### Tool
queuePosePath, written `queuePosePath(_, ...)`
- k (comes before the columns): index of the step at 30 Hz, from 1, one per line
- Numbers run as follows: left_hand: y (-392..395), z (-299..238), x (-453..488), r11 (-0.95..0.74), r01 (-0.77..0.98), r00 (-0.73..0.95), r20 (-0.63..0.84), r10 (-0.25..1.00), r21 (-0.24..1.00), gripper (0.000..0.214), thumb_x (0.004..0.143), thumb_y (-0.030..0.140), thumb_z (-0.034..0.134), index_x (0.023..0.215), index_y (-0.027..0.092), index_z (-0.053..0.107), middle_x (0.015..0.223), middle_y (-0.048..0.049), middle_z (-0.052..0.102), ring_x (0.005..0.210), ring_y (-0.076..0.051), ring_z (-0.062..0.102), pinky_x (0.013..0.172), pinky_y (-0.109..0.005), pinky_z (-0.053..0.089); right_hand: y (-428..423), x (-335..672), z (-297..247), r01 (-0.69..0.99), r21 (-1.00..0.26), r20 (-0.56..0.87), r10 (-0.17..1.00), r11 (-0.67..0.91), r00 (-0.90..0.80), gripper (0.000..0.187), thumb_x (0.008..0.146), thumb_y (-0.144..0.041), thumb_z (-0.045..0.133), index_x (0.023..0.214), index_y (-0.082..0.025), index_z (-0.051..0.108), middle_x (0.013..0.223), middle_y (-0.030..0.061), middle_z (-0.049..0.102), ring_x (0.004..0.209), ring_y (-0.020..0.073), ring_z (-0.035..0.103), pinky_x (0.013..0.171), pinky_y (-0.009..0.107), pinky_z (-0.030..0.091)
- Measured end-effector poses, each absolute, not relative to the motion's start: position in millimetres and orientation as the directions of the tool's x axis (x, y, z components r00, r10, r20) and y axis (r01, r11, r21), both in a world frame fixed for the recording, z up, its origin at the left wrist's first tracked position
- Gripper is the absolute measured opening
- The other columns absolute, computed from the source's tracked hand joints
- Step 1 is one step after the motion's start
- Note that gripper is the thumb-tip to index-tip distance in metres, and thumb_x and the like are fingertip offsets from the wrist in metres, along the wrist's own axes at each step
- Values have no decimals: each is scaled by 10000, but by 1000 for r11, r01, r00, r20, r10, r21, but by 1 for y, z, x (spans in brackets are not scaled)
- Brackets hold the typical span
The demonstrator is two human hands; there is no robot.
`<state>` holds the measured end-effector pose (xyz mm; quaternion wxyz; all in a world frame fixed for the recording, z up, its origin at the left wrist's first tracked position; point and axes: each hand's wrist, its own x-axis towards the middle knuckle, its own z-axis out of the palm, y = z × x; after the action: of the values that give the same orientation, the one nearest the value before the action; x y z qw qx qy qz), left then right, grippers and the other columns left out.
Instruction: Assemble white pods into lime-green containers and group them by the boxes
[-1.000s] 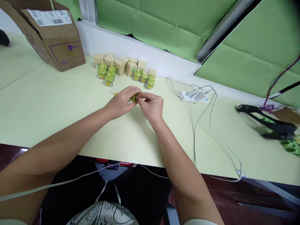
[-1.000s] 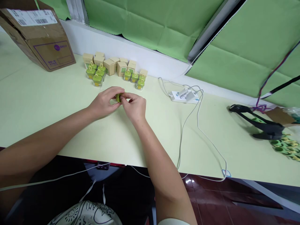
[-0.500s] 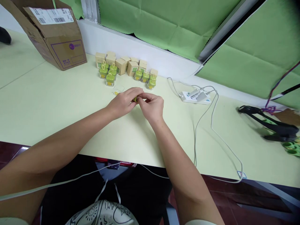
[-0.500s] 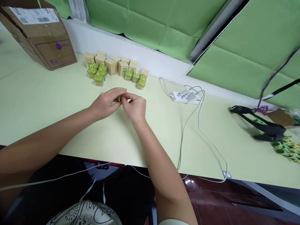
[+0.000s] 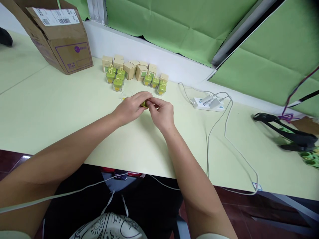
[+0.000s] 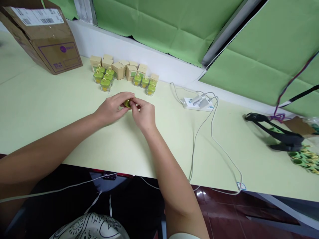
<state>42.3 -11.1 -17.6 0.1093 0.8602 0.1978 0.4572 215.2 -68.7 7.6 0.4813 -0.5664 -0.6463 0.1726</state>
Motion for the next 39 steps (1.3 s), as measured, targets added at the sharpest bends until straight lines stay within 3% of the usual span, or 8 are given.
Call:
queuePosePath(6,-14,-15,43,-881,226,503,724,472,417,438,972,84,577,1380,229,646,1389,-86,731,1263,-217,720,985,-342,639,-68,213,5,318,-918,312,926,236,213,125,872,-342,792,937,-237,811,935,36,831,829,204,765,840,377,630)
queuePosePath(9,-16,-15,43,-882,206,502,729,466,423,437,985,98,584,1398,227,651,1413,-90,727,1282,-218,717,998,-343,648,-67,213,6,338,-917,311,909,211,277,131,820,-327,835,867,-232,757,867,18,791,799,186,730,811,355,619)
queuePosePath(13,-19,-13,44,-874,171,490,731,475,454,421,1006,123,595,1409,221,659,1443,-108,716,1253,-208,733,967,-319,665,-63,219,9,355,-919,306,877,170,371,312,707,-328,927,880,-230,686,883,-12,740,742,131,645,728,298,572)
queuePosePath(18,-21,-11,44,-862,140,474,731,491,487,432,999,141,627,1423,213,664,1461,-112,708,1291,-220,724,989,-328,673,-61,230,12,55,-994,93,993,89,78,427,705,-523,945,958,-226,771,911,12,789,828,156,716,763,314,606)
queuePosePath(20,-22,-11,44,-858,127,476,729,492,497,450,984,124,634,1425,214,665,1463,-107,709,1288,-220,726,984,-327,674,-61,232,13,3,-998,64,997,64,38,448,671,-534,969,943,-225,792,890,13,797,841,160,728,803,329,622)
queuePosePath(28,-26,-10,46,-841,121,484,708,515,528,499,942,60,602,1405,224,687,1400,-60,758,1120,-165,767,989,-298,662,-61,231,12,19,-997,81,996,81,44,407,642,-500,990,843,-217,778,798,7,778,741,149,703,776,346,642)
queuePosePath(36,-24,-13,46,-835,137,485,698,526,534,483,934,88,631,1393,225,693,1347,-54,777,978,-136,764,935,-291,664,-61,232,12,10,-999,48,999,48,21,422,645,-501,994,863,-215,774,848,20,796,797,168,733,842,378,665)
queuePosePath(39,-24,-12,45,-842,132,493,702,513,523,502,931,60,620,1401,227,685,1371,-53,768,1052,-150,768,967,-299,658,-61,232,11,-15,-999,32,999,32,-5,395,665,-474,984,886,-218,779,870,11,791,837,163,735,874,371,657)
